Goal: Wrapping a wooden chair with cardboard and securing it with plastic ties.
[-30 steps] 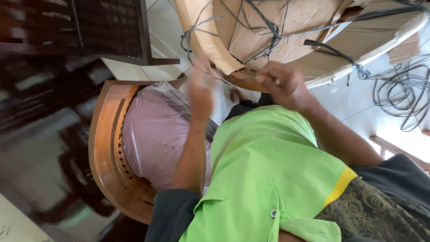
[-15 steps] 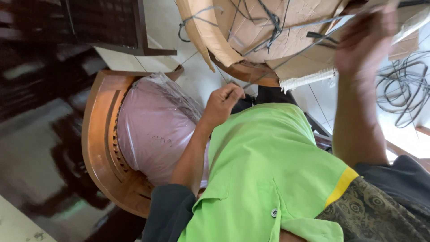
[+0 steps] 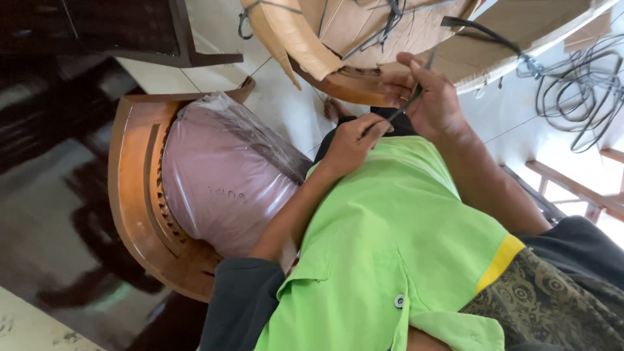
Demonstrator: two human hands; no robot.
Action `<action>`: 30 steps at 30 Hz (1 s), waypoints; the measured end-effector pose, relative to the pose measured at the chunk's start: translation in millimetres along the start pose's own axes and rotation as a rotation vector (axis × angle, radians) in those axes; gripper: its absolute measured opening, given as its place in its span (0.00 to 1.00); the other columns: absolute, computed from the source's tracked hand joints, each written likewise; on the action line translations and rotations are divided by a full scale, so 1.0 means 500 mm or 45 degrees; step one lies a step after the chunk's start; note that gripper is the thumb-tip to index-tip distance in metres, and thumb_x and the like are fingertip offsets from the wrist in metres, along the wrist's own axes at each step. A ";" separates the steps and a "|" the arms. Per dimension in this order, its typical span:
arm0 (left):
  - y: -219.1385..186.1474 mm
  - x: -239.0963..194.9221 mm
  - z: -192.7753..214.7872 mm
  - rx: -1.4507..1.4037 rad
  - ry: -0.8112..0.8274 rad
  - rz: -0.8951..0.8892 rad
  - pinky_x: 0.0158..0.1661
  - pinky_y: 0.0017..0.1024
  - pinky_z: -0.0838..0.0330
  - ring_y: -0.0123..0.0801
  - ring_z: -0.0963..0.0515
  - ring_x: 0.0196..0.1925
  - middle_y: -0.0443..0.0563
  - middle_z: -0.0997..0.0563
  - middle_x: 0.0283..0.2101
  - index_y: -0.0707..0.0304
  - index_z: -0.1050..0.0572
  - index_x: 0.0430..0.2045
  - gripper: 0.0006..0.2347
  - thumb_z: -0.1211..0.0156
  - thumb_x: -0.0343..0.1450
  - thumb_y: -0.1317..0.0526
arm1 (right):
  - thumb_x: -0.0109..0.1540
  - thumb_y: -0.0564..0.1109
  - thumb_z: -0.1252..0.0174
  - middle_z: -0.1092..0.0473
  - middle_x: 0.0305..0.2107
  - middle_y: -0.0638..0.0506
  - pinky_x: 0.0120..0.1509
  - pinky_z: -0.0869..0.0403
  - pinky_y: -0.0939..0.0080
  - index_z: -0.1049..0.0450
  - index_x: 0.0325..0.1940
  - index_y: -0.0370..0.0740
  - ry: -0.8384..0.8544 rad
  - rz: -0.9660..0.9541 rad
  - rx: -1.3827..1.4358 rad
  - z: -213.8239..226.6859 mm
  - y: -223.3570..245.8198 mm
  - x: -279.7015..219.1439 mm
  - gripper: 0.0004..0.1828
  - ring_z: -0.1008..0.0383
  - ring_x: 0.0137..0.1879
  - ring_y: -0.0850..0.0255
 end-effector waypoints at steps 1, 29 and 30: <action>0.004 0.002 -0.006 -0.011 0.039 0.023 0.32 0.23 0.36 0.22 0.31 0.25 0.42 0.25 0.26 0.58 0.20 0.35 0.11 0.50 0.78 0.56 | 0.69 0.49 0.52 0.23 0.34 0.50 0.34 0.30 0.64 0.36 0.63 0.37 -0.021 0.039 -0.039 0.006 -0.003 0.001 0.20 0.24 0.34 0.62; 0.358 -0.093 0.205 0.078 -0.669 0.644 0.25 0.28 0.35 0.26 0.32 0.19 0.43 0.30 0.18 0.58 0.21 0.27 0.12 0.48 0.76 0.55 | 0.58 0.20 0.71 0.54 0.31 0.45 0.46 0.52 0.54 0.52 0.34 0.34 -0.455 1.427 -1.517 0.404 0.277 -0.055 0.13 0.55 0.39 0.55; 0.346 -0.084 0.205 0.081 -0.665 0.641 0.25 0.28 0.35 0.26 0.32 0.19 0.43 0.30 0.18 0.58 0.21 0.27 0.12 0.48 0.76 0.55 | 0.58 0.20 0.71 0.54 0.31 0.45 0.46 0.52 0.54 0.52 0.34 0.34 -0.461 1.429 -1.515 0.411 0.277 -0.063 0.13 0.55 0.39 0.55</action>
Point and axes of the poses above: each hand's wrist, its own x-axis towards the middle knuckle, its own z-axis out of the back of the hand, y = z × x, the point moved 3 cm from there along x, towards the middle knuckle
